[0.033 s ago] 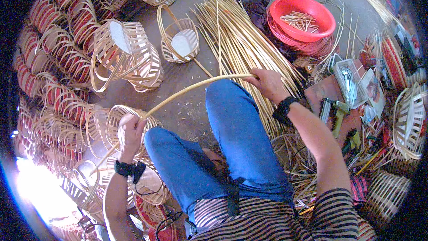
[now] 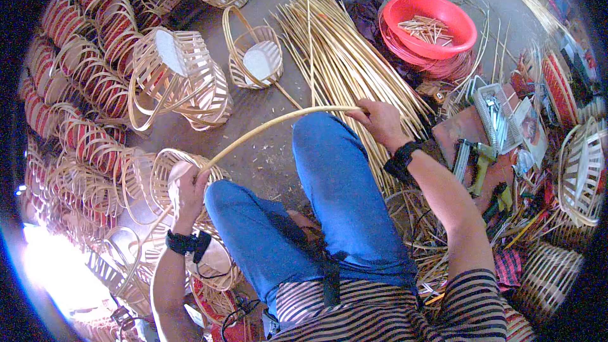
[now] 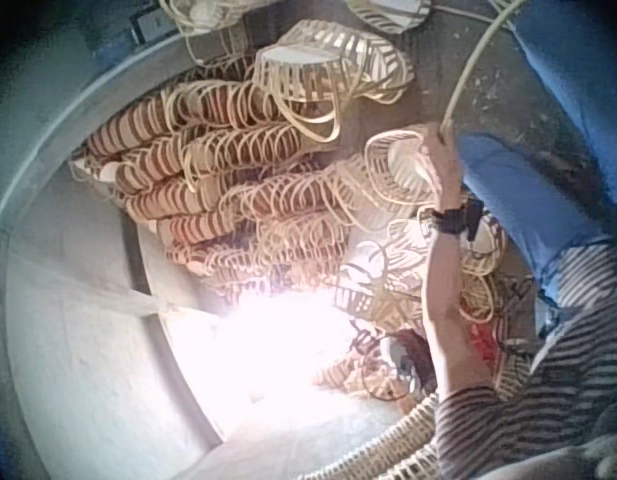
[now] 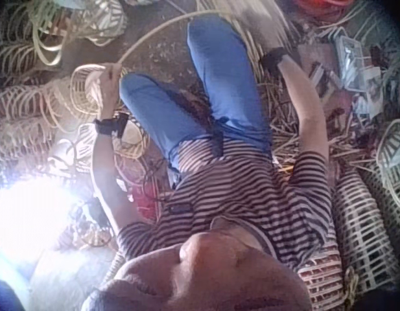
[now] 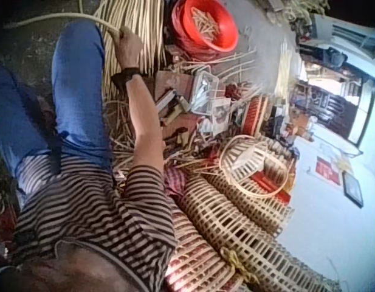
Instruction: The person assembles wooden baskets by securing slats and rims with a pneumatic nail gun and trimming excess material with pliers.
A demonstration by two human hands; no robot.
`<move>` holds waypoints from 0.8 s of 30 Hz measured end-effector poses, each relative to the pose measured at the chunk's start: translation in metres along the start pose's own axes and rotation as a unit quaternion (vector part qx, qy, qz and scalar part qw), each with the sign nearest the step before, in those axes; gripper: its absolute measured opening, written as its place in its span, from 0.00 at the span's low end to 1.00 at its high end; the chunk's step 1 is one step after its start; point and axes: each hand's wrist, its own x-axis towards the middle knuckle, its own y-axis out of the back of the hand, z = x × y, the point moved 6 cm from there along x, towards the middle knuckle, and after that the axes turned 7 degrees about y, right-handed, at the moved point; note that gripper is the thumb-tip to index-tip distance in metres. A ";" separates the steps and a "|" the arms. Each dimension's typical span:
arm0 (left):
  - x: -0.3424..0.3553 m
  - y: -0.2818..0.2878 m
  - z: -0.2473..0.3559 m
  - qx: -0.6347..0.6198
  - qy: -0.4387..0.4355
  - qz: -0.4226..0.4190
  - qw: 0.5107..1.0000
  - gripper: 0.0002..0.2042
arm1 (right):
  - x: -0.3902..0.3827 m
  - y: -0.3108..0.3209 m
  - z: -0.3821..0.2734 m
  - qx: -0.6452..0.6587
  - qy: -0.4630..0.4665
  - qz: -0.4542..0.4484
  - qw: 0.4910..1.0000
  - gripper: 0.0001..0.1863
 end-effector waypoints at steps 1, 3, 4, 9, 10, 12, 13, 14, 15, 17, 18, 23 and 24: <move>-0.006 -0.004 0.006 -0.009 0.019 0.000 1.000 0.12 | -0.007 -0.003 0.002 0.020 -0.026 0.013 0.999 0.22; -0.009 -0.015 0.005 -0.065 0.077 -0.004 0.995 0.12 | -0.021 -0.012 0.017 0.067 -0.116 0.031 0.991 0.23; -0.011 -0.018 0.007 -0.077 0.095 -0.003 0.992 0.13 | -0.029 -0.017 0.018 0.090 -0.144 0.042 0.985 0.23; -0.018 -0.034 0.025 -0.056 0.129 0.020 0.990 0.14 | -0.042 -0.024 0.025 0.168 -0.211 0.057 0.961 0.22; -0.019 -0.039 0.023 -0.057 0.144 0.019 0.988 0.14 | -0.041 -0.024 0.023 0.189 -0.203 0.058 0.959 0.21; -0.027 -0.036 0.019 -0.046 0.169 0.025 0.984 0.14 | -0.039 -0.023 0.018 0.233 -0.185 0.060 0.953 0.20; -0.031 -0.035 0.018 -0.037 0.177 0.021 0.983 0.14 | -0.040 -0.026 0.019 0.263 -0.194 0.051 0.944 0.19; -0.034 -0.031 0.020 -0.023 0.189 0.016 0.982 0.14 | -0.041 -0.029 0.018 0.295 -0.201 0.040 0.933 0.19; -0.026 -0.031 0.036 -0.007 0.182 -0.004 0.983 0.14 | -0.043 -0.035 0.032 0.301 -0.222 0.013 0.927 0.18; -0.025 -0.027 0.043 -0.003 0.182 -0.006 0.983 0.14 | -0.044 -0.041 0.053 0.357 -0.187 -0.019 0.915 0.16; -0.025 -0.026 0.043 -0.023 0.160 0.023 0.987 0.13 | -0.044 -0.043 0.059 0.382 -0.169 -0.026 0.908 0.15; -0.026 -0.013 0.030 -0.022 -0.005 0.152 0.988 0.14 | -0.026 -0.035 0.070 0.303 -0.094 -0.058 0.947 0.15; -0.024 -0.005 0.020 -0.024 -0.045 0.213 0.976 0.18 | -0.022 -0.029 0.074 0.248 -0.084 -0.062 0.963 0.15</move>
